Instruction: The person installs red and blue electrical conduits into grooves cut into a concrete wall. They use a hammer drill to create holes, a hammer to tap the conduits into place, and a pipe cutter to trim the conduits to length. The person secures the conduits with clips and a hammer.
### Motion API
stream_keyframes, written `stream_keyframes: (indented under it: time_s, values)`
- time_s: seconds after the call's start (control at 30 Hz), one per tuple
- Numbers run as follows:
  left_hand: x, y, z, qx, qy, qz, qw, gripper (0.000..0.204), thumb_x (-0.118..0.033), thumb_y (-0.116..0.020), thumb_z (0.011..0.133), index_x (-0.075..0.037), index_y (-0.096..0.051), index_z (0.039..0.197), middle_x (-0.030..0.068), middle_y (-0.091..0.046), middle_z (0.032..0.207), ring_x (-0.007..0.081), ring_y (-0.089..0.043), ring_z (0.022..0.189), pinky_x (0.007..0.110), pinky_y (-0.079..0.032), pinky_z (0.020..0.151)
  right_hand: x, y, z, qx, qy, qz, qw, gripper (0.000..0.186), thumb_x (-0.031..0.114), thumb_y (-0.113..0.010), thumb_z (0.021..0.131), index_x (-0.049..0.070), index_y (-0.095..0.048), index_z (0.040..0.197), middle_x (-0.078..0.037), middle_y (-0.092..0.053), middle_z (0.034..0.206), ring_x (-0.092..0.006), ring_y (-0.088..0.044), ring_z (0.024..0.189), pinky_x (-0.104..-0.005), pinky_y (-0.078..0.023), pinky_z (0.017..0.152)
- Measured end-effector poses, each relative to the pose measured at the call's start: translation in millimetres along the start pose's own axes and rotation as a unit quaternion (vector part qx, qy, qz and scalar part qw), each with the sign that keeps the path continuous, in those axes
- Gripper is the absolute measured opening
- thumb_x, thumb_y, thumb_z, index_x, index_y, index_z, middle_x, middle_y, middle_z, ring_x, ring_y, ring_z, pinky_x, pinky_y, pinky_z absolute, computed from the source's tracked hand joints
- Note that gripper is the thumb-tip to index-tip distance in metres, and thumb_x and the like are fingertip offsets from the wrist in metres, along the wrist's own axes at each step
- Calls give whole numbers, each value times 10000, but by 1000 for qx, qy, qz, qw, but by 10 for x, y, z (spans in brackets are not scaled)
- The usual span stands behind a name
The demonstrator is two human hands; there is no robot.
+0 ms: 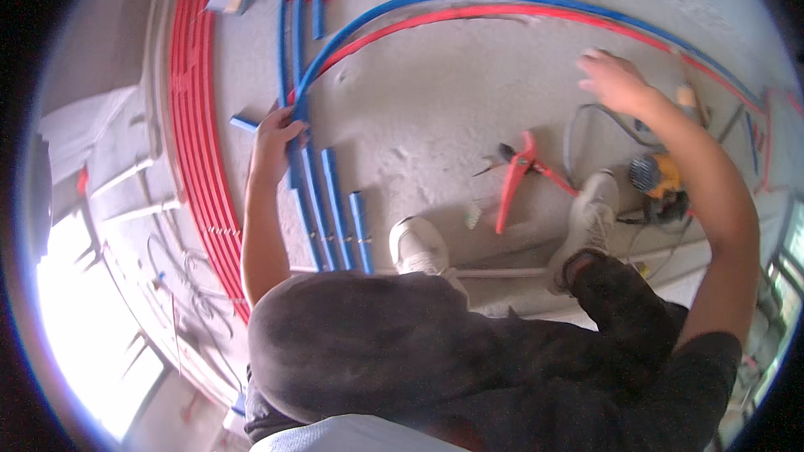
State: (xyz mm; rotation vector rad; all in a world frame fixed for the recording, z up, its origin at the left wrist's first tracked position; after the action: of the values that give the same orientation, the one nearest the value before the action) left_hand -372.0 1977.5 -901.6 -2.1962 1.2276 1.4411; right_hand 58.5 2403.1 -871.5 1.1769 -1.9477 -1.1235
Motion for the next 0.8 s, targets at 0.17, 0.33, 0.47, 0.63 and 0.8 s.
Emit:
stream_keyframes:
  time_s: [0.17,0.33,0.47,0.63,0.8]
  values:
    - [334,-89,184,-76,41,58,995,126,-210,-636,995,-94,-683,977,-56,-472,643,33,-440,524,241,-314,458,4,205,-262,109,38,-43,992,323,271,-665,959,50,-636,1194,-215,-598,1356,-397,-583,1266,-508,-513,1021]
    - [574,188,284,-138,-44,181,973,321,-163,-616,1001,36,-668,1247,111,-657,773,207,-644,676,335,-499,622,4,817,-980,190,64,-90,975,370,253,-665,952,55,-579,1253,-225,-613,1307,-404,-621,1202,-511,-526,985]
    - [-3,-139,124,-31,-36,206,977,291,-188,-679,925,46,-703,1096,126,-693,833,195,-640,740,363,-505,696,-125,1016,-1822,218,-18,-22,976,340,221,-713,909,42,-574,1162,-183,-607,1132,-388,-625,1065,-528,-521,860]
    - [23,-20,197,0,-9,232,973,256,-196,-751,897,19,-718,1031,49,-670,785,134,-589,660,274,-429,554,-229,781,-2279,128,-74,-4,989,372,129,-717,892,3,-588,1217,-227,-633,1137,-452,-621,1070,-512,-512,932]
    - [-7,10,137,67,3,234,970,276,-100,-768,893,76,-726,1102,111,-690,824,157,-627,609,261,-493,511,-412,280,-2283,89,-53,40,994,354,80,-708,889,2,-582,1211,-229,-627,1137,-430,-601,1116,-501,-490,941]
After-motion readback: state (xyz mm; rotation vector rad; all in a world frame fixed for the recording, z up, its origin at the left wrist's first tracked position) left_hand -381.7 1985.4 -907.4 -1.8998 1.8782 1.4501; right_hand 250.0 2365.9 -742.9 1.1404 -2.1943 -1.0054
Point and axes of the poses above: each hand's wrist, its own z-axis towards the middle knuckle, its own y-axis out of the back of the hand, x = y × z, the point moved 3 cm from there along z, towards the middle knuckle
